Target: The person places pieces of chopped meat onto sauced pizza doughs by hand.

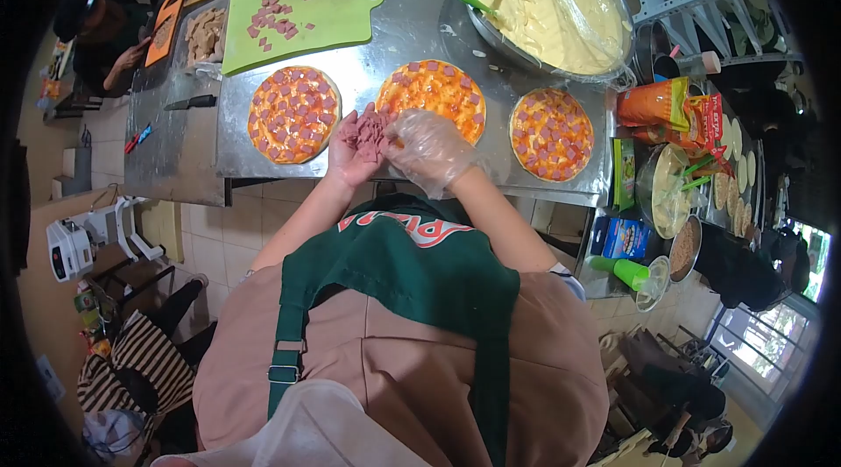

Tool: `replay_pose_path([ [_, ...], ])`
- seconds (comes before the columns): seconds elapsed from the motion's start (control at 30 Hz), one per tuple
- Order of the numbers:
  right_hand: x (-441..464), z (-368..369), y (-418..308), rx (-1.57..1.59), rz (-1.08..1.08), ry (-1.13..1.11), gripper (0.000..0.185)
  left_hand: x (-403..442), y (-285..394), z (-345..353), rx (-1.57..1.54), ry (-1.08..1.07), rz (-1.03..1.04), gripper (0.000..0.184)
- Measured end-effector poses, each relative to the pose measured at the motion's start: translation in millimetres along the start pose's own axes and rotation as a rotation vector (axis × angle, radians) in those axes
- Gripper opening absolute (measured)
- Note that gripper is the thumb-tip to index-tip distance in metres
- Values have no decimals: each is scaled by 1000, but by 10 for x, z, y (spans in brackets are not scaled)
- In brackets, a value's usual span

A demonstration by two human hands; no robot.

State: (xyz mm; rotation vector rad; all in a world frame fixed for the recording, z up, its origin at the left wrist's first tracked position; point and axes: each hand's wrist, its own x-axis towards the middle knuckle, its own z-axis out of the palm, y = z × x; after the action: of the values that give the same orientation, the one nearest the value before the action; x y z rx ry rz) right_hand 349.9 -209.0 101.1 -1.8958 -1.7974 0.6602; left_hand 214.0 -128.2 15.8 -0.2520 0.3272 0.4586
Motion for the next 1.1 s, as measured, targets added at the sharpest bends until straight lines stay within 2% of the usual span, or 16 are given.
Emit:
replay_pose_path([
  [0.13,34,150,33,-94,40,-11,21,54,-53,80,37,55,65,29],
  [0.2,17,216,53,11,87,84,22,74,-44,74,73,68,82,29],
  [0.43,-7,184,-4,161,320,12,22,104,-77,92,37,51,37,34],
  [0.5,-63,245,15,88,191,201,23,123,-72,85,57,39,34,34],
  [0.6,-65,287,102,-3,132,168,24,165,-27,26,14,45,11,35],
  [0.67,-53,257,128,-15,105,148,23,196,24,-54,-24,-132,-116,32],
  [0.83,-45,221,191,-18,69,111,24,208,-23,115,16,10,-112,31],
  [0.9,-43,213,171,121,178,152,24,216,-57,145,40,81,-97,31],
  [0.93,-45,186,168,121,181,156,24,222,-70,143,55,73,-100,31],
  [1.0,-52,99,158,412,371,84,21,246,-62,103,73,64,-109,31],
  [1.03,-65,63,131,412,374,90,21,257,-40,57,60,-4,-150,31],
  [1.1,-108,14,78,1132,657,124,17,269,-38,27,47,-73,-196,30],
])
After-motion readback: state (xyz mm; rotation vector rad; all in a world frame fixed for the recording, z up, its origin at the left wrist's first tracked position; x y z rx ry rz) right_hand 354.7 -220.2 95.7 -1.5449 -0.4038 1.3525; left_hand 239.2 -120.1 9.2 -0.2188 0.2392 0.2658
